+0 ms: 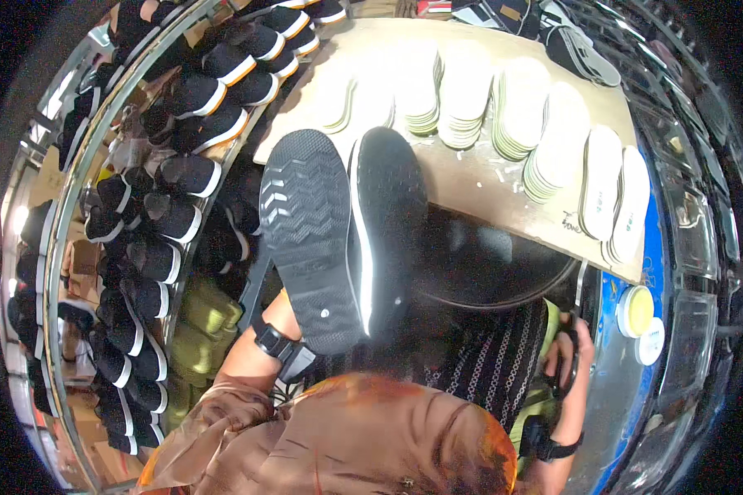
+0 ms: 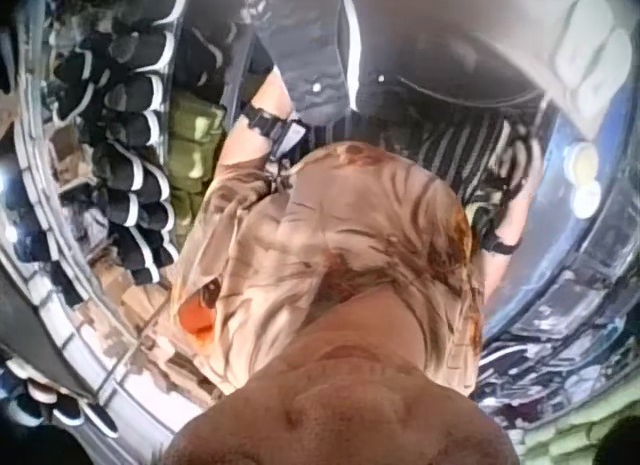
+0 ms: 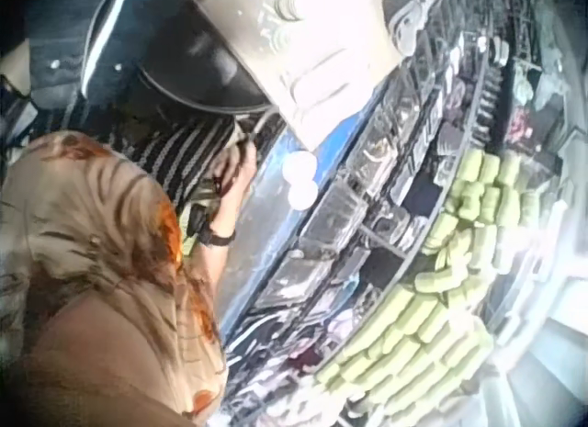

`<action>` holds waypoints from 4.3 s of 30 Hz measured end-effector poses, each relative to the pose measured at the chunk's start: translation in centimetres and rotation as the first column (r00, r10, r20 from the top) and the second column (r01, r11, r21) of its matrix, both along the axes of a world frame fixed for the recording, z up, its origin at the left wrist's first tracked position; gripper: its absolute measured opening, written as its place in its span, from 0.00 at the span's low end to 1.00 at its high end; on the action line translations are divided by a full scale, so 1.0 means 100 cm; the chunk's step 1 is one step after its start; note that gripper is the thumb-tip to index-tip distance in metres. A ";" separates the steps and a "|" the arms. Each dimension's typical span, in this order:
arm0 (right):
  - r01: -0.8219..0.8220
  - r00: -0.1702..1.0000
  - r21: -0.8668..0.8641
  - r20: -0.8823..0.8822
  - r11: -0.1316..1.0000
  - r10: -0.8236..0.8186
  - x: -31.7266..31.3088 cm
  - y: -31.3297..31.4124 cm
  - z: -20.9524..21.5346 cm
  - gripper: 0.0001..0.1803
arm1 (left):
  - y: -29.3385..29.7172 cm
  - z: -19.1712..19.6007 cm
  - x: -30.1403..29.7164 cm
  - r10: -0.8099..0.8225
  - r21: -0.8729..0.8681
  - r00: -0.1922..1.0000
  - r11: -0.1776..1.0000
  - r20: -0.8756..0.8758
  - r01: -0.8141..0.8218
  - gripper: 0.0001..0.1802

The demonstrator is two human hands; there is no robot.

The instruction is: Manually assembling shoe components by inserting insoles and organizing finished pairs.

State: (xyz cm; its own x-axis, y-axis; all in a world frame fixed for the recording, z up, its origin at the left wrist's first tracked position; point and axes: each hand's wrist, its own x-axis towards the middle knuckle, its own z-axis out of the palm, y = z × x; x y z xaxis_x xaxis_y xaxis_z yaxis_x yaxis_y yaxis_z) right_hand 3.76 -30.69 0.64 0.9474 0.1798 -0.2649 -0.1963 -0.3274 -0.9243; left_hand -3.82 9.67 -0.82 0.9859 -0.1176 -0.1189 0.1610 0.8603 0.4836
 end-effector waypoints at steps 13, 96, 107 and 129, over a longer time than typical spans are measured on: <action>0.484 0.850 -0.802 0.337 0.350 -0.404 -0.075 -0.209 -0.063 0.27 | -0.015 -0.007 0.024 -0.066 0.002 0.998 0.998 0.013 0.066 0.24; -0.463 0.768 -0.649 0.046 0.603 0.639 0.068 0.088 -0.036 0.17 | 0.118 0.303 0.144 -0.478 0.578 0.876 -0.696 0.072 -0.427 0.29; 0.536 0.647 -0.840 0.471 -0.082 -0.600 -0.144 -0.358 0.052 0.16 | -0.187 -0.007 0.083 -0.790 0.915 0.600 -0.326 -0.127 -0.236 0.23; 0.269 0.674 -0.959 0.250 -0.084 -0.695 -0.256 -0.565 0.025 0.22 | -0.187 -0.040 0.084 -0.574 0.836 0.798 -0.518 -0.184 -0.180 0.19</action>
